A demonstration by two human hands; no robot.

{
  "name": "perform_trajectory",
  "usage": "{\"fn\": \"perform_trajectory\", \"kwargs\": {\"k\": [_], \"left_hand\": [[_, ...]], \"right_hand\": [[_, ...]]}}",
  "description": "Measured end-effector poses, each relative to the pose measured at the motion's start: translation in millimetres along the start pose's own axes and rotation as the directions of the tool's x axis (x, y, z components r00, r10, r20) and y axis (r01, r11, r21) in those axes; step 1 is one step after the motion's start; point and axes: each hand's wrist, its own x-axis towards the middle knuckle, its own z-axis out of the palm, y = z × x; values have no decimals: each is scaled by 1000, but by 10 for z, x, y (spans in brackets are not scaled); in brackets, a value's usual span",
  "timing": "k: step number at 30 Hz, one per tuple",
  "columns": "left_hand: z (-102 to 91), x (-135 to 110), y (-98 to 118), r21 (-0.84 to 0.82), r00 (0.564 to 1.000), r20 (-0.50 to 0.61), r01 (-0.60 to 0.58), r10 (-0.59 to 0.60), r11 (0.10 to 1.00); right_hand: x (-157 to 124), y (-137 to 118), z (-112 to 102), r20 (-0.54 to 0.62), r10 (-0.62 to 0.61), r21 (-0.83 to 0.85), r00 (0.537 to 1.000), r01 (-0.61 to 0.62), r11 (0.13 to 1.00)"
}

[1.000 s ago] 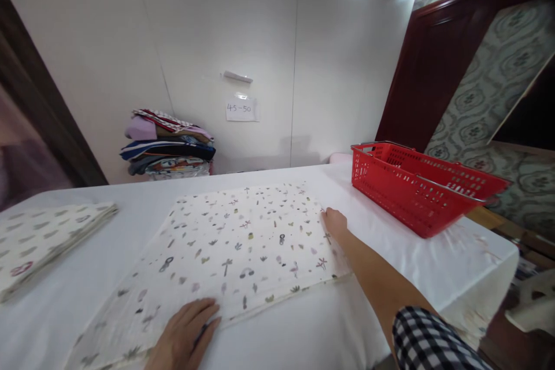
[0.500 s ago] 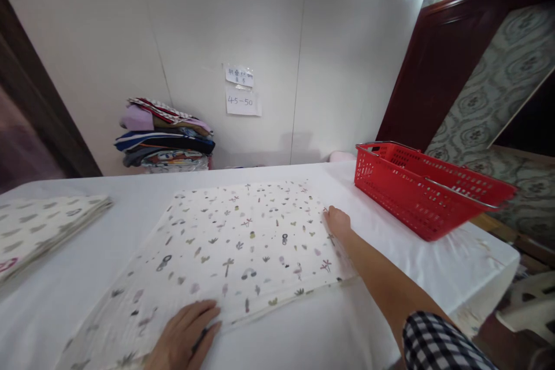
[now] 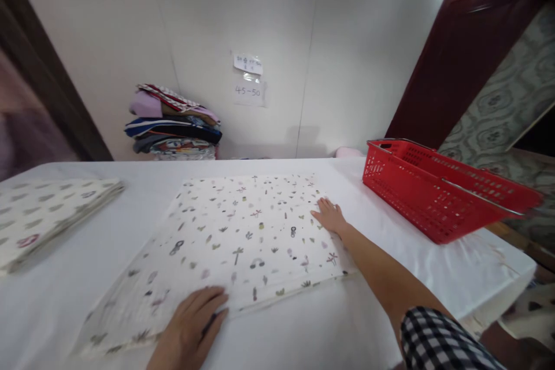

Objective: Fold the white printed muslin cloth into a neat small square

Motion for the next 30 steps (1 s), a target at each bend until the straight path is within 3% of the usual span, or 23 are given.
{"fn": "perform_trajectory", "kwargs": {"k": [3,5,7,10,12,15,19,23,26,30], "left_hand": [[-106,54,153,-48,997,62,53,-50,997],[-170,78,242,-99,988,122,107,-94,989],[-214,89,298,-144,979,159,151,-128,978],[-242,80,335,-171,971,172,196,-166,966],[-241,63,344,-177,971,175,194,-163,965],[-223,41,348,-182,973,189,164,-129,970],[-219,11,355,-161,979,182,124,-95,979],[-346,-94,350,-104,983,170,90,-71,991],[-550,-263,267,-28,981,136,141,-136,990],[-839,-541,36,109,950,53,302,-309,947]], "right_hand": [[-68,43,11,-20,21,-54,1000,-22,998],[-90,163,58,-110,69,-91,992,-79,993],[-56,323,117,-84,85,-81,993,-92,992],[28,488,194,-36,60,-74,998,-62,995],[25,503,249,-101,0,-123,995,-12,992],[-84,436,348,-179,-111,-151,978,84,985],[-255,296,409,-97,-107,-124,990,94,988],[-431,88,453,-149,-189,-129,971,170,977],[-614,-78,527,-124,-306,-95,944,296,950],[-869,-327,469,-176,-282,-19,943,284,959]]}}
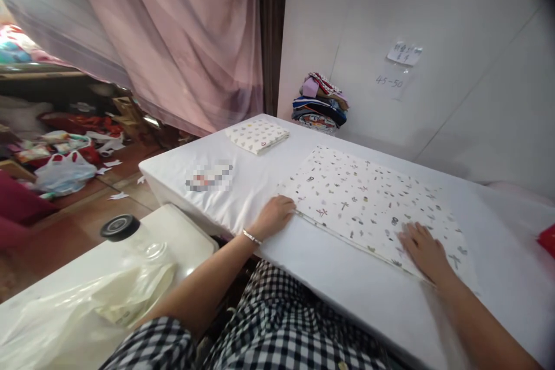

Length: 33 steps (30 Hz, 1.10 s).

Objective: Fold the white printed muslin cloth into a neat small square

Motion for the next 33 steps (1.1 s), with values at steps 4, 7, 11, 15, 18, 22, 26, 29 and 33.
{"fn": "perform_trajectory", "kwargs": {"k": [4,7,11,15,18,22,26,29,33], "left_hand": [[-87,-120,-183,58,980,-72,187,-183,981],[-24,-101,-101,33,979,-68,195,-193,980],[132,63,161,12,996,-35,84,-84,996],[255,268,360,-8,998,32,-47,48,999],[314,365,395,-25,995,65,-73,75,997],[357,392,368,-33,996,51,-76,78,997],[371,384,362,-23,996,25,-85,86,996],[371,386,375,-32,996,20,-82,82,996],[349,381,391,-51,995,36,-88,90,995]], "right_hand": [[-136,-470,-175,-14,-179,246,984,177,953],[-239,-879,-215,-40,-309,393,950,300,869],[-310,-1254,-184,-132,-474,430,871,481,764],[-327,-1353,-139,-192,-571,339,798,600,725],[-344,-1343,-116,-226,-572,292,789,615,733],[-358,-1326,-100,-247,-572,267,782,623,736],[-343,-1313,-72,-247,-595,263,765,644,719],[-334,-1301,-45,-297,-556,313,777,629,712],[-356,-1293,-48,-335,-535,357,775,630,689]]}}
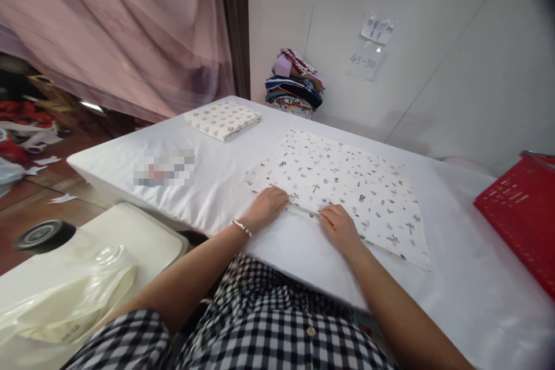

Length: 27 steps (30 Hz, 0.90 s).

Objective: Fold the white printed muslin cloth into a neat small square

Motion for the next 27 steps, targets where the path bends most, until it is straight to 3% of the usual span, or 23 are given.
{"fn": "perform_trajectory", "kwargs": {"k": [5,11,18,27], "left_hand": [[-3,14,-8,22,1000,-1,-4,4,1000],[28,32,74,159,993,-84,90,-78,983],[77,45,331,251,994,32,-110,106,962],[180,222,324,302,985,108,-159,132,940]], "right_hand": [[7,-38,-29,-24,14,36,1000,-13,999],[36,-33,1,-44,71,62,996,-69,996],[53,-27,14,-40,76,61,996,-74,995],[61,-1,53,-41,29,-17,999,-30,999]]}}
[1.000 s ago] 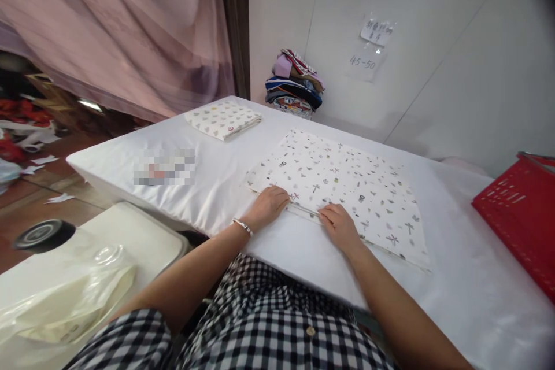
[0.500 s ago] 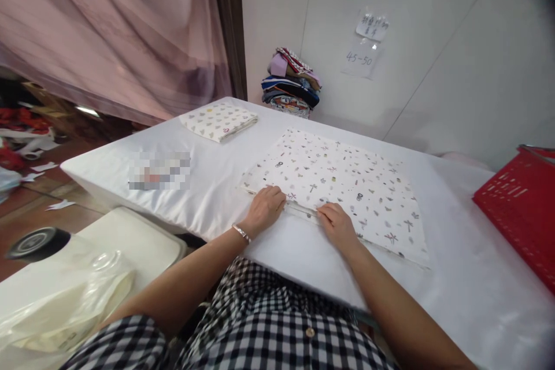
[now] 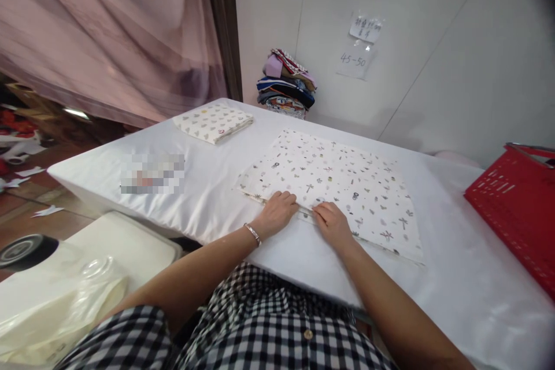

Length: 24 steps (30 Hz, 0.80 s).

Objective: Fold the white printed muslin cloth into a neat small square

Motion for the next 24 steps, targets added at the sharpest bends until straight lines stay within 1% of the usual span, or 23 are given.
{"fn": "perform_trajectory", "kwargs": {"k": [3,6,9,12,17,20,22,24], "left_hand": [[-10,-3,-1,-1,999,1,-36,36,999],[-40,-69,3,3,998,-32,-46,46,999],[-64,-160,5,8,998,-52,-21,22,1000],[-67,-204,6,-1,998,-59,-3,3,1000],[-46,-177,12,-58,993,-106,36,-42,998],[-23,-166,9,-115,987,-155,34,-52,993],[-5,-160,4,-144,982,-183,29,-55,989],[10,-150,-2,-166,982,-178,38,-68,985]], "right_hand": [[1,-8,-6,-17,-10,-19,1000,10,1000],[0,-21,-14,-35,-22,-35,999,21,999],[-5,-24,-3,-32,-54,-50,998,52,997],[-14,-14,22,-4,-91,-66,996,91,994],[-27,-16,29,48,-104,-84,993,108,991],[-30,-26,21,82,-100,-115,992,109,987],[-33,-25,24,85,-99,-138,991,110,984],[-38,-17,35,72,-98,-152,993,108,982]]}}
